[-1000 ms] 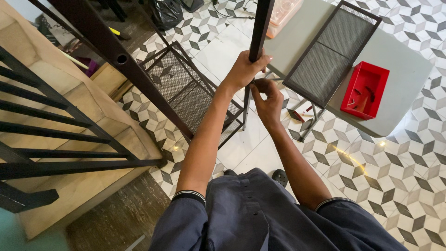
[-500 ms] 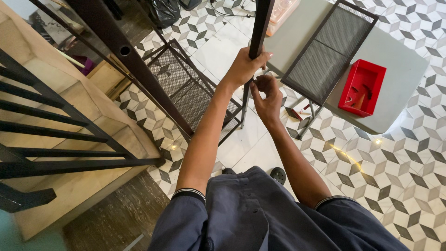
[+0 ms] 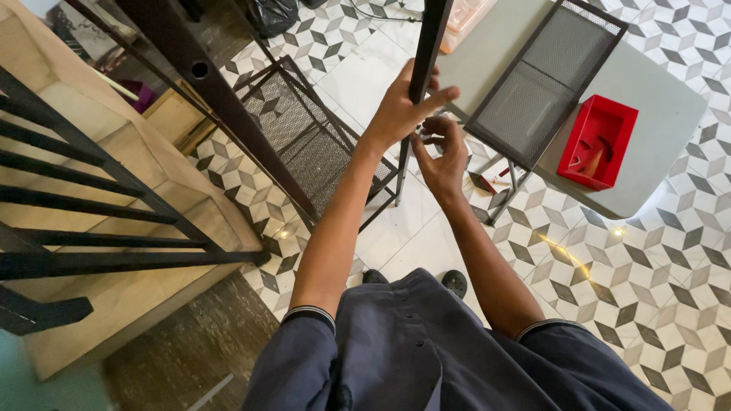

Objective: The person assembles a black metal mesh storage shelf by hand. They attach vertical frame pieces to the mesh shelves, align joints, and insert fasteners from a red tray. The person also moves a mesh shelf panel and places it on a nearby table.

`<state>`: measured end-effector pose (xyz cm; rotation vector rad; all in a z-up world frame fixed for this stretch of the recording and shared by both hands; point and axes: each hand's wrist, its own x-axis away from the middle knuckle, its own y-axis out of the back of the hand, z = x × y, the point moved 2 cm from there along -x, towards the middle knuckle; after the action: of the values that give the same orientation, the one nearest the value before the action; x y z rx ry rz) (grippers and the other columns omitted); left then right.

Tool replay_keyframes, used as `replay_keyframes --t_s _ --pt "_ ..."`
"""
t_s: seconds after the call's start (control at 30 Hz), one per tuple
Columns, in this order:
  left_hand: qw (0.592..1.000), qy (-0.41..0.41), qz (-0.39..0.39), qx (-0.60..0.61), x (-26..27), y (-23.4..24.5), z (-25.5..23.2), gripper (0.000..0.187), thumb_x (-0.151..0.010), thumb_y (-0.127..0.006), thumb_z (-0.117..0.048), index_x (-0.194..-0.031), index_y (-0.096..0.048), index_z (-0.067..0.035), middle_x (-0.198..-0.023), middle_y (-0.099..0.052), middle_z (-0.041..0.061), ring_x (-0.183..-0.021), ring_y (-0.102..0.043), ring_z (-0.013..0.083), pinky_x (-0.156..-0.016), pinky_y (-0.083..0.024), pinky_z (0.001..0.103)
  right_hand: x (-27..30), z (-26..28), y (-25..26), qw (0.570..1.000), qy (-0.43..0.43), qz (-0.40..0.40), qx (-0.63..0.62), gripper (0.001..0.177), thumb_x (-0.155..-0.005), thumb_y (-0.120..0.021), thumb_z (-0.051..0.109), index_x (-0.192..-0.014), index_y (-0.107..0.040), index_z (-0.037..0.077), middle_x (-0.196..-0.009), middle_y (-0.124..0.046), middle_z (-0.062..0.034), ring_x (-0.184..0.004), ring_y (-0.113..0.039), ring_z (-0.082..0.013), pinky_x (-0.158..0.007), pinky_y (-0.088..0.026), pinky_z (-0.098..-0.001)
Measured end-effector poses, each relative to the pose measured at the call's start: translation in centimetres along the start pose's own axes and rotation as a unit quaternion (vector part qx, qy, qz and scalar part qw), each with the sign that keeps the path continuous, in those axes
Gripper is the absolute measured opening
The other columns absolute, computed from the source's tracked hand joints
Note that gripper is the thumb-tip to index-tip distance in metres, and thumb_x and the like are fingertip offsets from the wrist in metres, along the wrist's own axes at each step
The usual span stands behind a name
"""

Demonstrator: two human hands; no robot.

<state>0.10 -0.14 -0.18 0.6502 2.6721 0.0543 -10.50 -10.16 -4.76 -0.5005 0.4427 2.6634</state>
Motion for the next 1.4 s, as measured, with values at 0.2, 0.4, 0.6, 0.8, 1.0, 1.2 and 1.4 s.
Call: replay_keyframes --t_s 0.2,0.4,0.6,0.8,1.0,1.2,1.4 --pt "0.975 0.014 -0.179 0.129 5.1 1.5 3.5 0.073 -0.103 -0.048 -0.064 -0.143 -0.046 -0.003 -0.133 -0.059 0.016 -0.131 -0.057 0.0238 -0.117 -0.044 0.040 0.4 0.3 0.4 1.000 0.016 -0.002 0.009 0.035 -0.096 -0.078 0.007 -0.124 -0.058 -0.001 -0.118 -0.068 -0.0143 -0.110 -0.070 -0.0220 -0.090 -0.062 -0.0344" --pt "0.960 0.108 -0.244 0.090 12.0 2.0 9.4 0.072 -0.107 -0.036 -0.064 -0.138 -0.055 -0.002 -0.128 -0.065 0.013 -0.124 -0.062 0.0249 -0.110 -0.047 0.041 0.6 0.2 -0.3 0.999 0.029 0.022 0.011 0.034 -0.097 -0.075 0.008 -0.126 -0.058 0.000 -0.120 -0.067 -0.0153 -0.114 -0.068 -0.0228 -0.091 -0.060 -0.0365" --pt "0.907 0.326 -0.262 0.045 19.5 -0.5 20.6 0.058 -0.110 -0.052 -0.046 -0.122 -0.057 0.011 -0.118 -0.060 0.028 -0.110 -0.059 0.0412 -0.099 -0.049 0.045 1.5 -2.0 -0.9 0.999 0.018 0.028 0.021 0.035 -0.098 -0.076 0.009 -0.126 -0.057 0.001 -0.121 -0.066 -0.0162 -0.114 -0.067 -0.0239 -0.090 -0.061 -0.0364" --pt "0.815 0.495 -0.291 0.080 26.0 -1.0 29.8 0.060 -0.098 -0.063 -0.039 -0.139 -0.054 0.004 -0.137 -0.062 0.021 -0.124 -0.061 0.0325 -0.106 -0.047 0.041 2.7 -3.3 0.3 0.999 -0.004 0.034 0.018 0.034 -0.101 -0.073 0.007 -0.128 -0.056 0.000 -0.125 -0.064 -0.0155 -0.117 -0.066 -0.0241 -0.091 -0.062 -0.0353" --pt "0.712 0.542 -0.421 0.147 27.0 -0.4 31.5 0.079 -0.090 -0.069 -0.028 -0.155 -0.028 -0.008 -0.139 -0.056 0.026 -0.126 -0.060 0.0382 -0.102 -0.050 0.046 4.0 -3.6 2.4 0.998 -0.030 0.039 0.042 0.032 -0.100 -0.074 0.006 -0.126 -0.056 -0.001 -0.121 -0.065 -0.0144 -0.114 -0.067 -0.0233 -0.090 -0.060 -0.0354" --pt "0.618 0.591 -0.514 0.061 26.6 0.3 30.9 0.090 -0.094 -0.071 -0.021 -0.159 -0.008 -0.015 -0.153 -0.032 0.030 -0.134 -0.049 0.0444 -0.109 -0.049 0.047 4.6 -7.9 2.0 0.990 -0.065 0.119 0.039 0.024 -0.101 -0.071 0.006 -0.122 -0.060 -0.001 -0.116 -0.070 -0.0145 -0.109 -0.070 -0.0218 -0.090 -0.061 -0.0354" --pt "0.595 0.529 -0.605 -0.008 28.5 1.5 31.3 0.090 -0.090 -0.070 -0.014 -0.157 -0.011 -0.003 -0.149 -0.037 0.033 -0.131 -0.054 0.0460 -0.111 -0.051 0.047 7.7 -15.4 -2.9 0.934 -0.143 0.327 0.035 0.023 -0.098 -0.069 0.010 -0.117 -0.065 -0.001 -0.100 -0.075 -0.0138 -0.092 -0.073 -0.0226 -0.079 -0.061 -0.0343"
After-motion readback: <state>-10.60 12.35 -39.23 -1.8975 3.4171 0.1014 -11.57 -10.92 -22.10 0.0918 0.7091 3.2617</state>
